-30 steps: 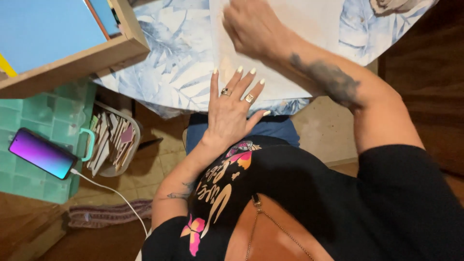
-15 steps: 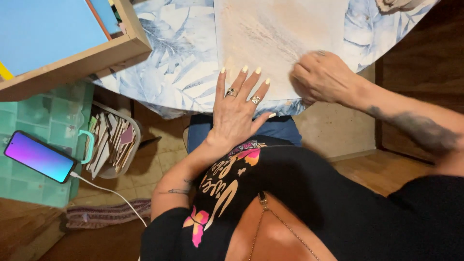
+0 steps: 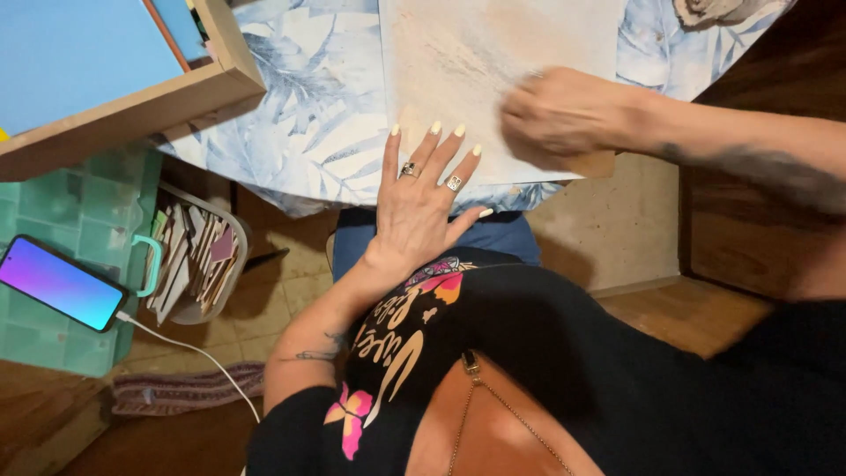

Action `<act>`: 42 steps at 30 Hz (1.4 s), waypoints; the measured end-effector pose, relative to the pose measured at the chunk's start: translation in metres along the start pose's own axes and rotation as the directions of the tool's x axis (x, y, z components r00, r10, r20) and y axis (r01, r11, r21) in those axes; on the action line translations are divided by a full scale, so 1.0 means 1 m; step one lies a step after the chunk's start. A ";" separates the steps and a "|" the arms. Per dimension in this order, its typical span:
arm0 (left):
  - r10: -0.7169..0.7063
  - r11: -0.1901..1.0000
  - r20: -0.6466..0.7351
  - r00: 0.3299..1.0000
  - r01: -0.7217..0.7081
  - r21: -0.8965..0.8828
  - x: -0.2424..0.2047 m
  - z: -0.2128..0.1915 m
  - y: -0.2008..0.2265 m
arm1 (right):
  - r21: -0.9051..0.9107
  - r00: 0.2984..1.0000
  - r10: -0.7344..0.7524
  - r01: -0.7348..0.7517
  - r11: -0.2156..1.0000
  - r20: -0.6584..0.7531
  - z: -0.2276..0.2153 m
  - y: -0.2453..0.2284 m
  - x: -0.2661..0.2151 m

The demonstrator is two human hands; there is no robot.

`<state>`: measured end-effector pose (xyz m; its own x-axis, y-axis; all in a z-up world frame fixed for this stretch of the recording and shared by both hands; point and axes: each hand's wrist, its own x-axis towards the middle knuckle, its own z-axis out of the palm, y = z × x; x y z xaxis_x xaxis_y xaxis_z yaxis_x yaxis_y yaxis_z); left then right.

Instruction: A person is meticulously picking up and positioning small pieces of white yarn onto a paper template as part of a craft project.

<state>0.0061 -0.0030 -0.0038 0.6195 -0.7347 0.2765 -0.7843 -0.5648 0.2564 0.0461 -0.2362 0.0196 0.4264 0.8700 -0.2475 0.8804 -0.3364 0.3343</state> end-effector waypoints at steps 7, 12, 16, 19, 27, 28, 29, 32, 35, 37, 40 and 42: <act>-0.046 0.979 -0.235 0.971 -0.003 -0.204 0.014 -0.009 0.009 | 0.222 0.938 0.171 -0.243 0.944 0.300 0.001 -0.010 -0.051; -0.178 0.917 -0.392 0.902 0.007 -0.399 0.025 -0.002 0.018 | 0.919 0.604 0.776 -0.174 0.353 -0.184 -0.023 -0.052 0.003; -0.296 0.785 -0.388 0.873 -0.009 -0.619 0.028 0.008 0.020 | 0.983 0.457 0.878 -0.039 0.182 -0.144 -0.023 -0.066 0.015; -0.322 0.757 -0.389 0.863 -0.012 -0.653 0.029 0.009 0.020 | 0.987 0.419 0.898 -0.020 0.158 -0.135 -0.025 -0.067 0.017; -0.329 0.759 -0.450 0.830 -0.051 -0.649 0.032 0.006 0.020 | 0.989 0.371 0.918 0.014 0.148 -0.142 -0.036 -0.069 0.020; -0.326 0.765 -0.465 0.823 -0.060 -0.642 0.033 0.005 0.021 | 0.988 0.368 0.918 0.005 0.155 -0.146 -0.038 -0.069 0.020; -0.322 0.770 -0.478 0.817 -0.068 -0.634 0.033 0.003 0.021 | 0.987 0.366 0.919 -0.003 0.160 -0.148 -0.041 -0.068 0.020; -0.302 0.802 -0.503 0.810 -0.070 -0.593 0.033 0.005 0.020 | 0.987 0.365 0.919 0.000 0.161 -0.150 -0.040 -0.068 0.020; -0.269 0.832 -0.503 0.821 -0.065 -0.551 0.032 0.000 0.019 | 0.979 0.355 0.918 -0.033 0.200 -0.175 -0.030 -0.072 0.020; -0.229 0.877 -0.462 0.857 -0.025 -0.481 0.028 0.007 0.021 | 0.967 0.387 0.901 -0.075 0.242 -0.195 -0.018 -0.072 0.011; -0.141 0.954 -0.342 0.929 0.035 -0.298 0.021 -0.001 0.022 | 0.850 0.516 0.829 -0.319 0.419 -0.215 -0.010 -0.071 -0.005; -0.113 0.979 -0.265 0.958 0.061 -0.197 0.019 -0.004 0.024 | 0.685 0.624 0.763 -0.482 0.546 -0.170 -0.007 -0.069 -0.020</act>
<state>-0.0009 -0.0291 0.0118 0.6902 -0.5403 0.4814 -0.7236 -0.5234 0.4500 -0.0246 -0.2279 0.0083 0.9025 0.3470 0.2551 0.4177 -0.8498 -0.3215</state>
